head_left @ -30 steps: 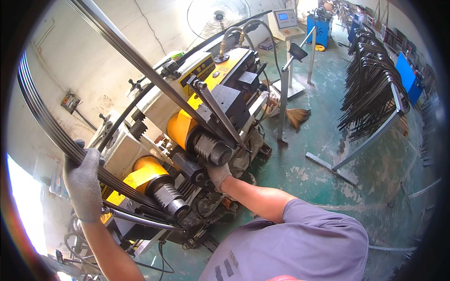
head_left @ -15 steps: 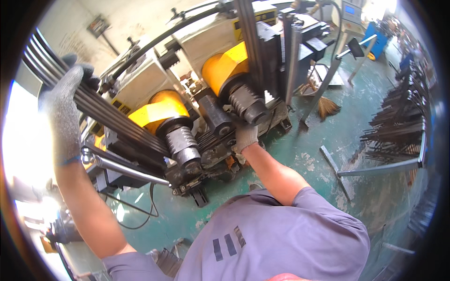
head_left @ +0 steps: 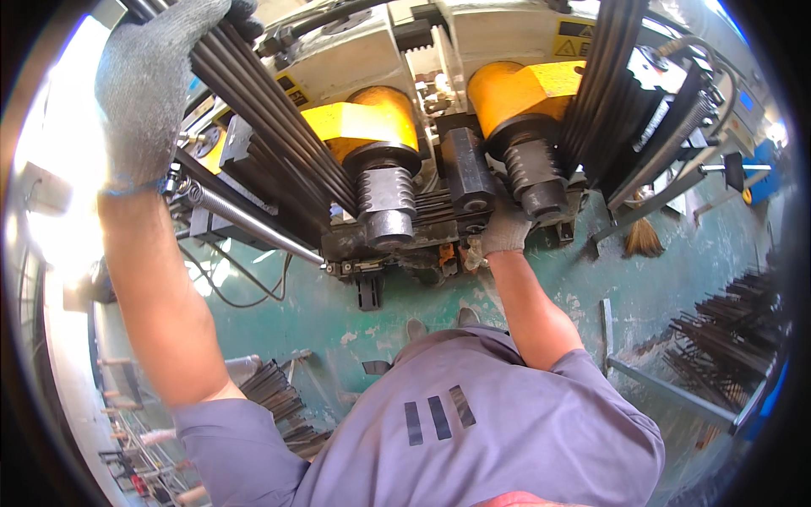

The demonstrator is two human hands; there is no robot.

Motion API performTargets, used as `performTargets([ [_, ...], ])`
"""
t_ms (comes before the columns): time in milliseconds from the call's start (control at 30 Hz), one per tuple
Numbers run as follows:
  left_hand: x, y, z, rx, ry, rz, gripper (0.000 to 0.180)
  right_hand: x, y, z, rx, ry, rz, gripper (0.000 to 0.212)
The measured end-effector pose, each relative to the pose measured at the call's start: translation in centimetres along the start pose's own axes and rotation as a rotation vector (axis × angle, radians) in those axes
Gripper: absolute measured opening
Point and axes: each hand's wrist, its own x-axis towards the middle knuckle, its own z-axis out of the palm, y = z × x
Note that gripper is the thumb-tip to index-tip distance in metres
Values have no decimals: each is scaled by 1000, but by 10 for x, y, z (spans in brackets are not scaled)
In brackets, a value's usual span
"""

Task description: The person picks up a bundle of metal tubes, feeds them into a pipe bending machine, and then places the bent tubes onto a storage rack.

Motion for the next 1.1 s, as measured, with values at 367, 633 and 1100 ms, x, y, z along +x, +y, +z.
performTargets([
  [367,-15,58,29,-169,210,-117,29,-1,2,-5,-25,4,5,29],
  [633,-1,51,25,141,146,-205,16,0,12,-14,-74,-40,97,39],
  [1100,-180,78,-77,594,222,1,9,-72,-35,-91,-1605,77,-607,44],
])
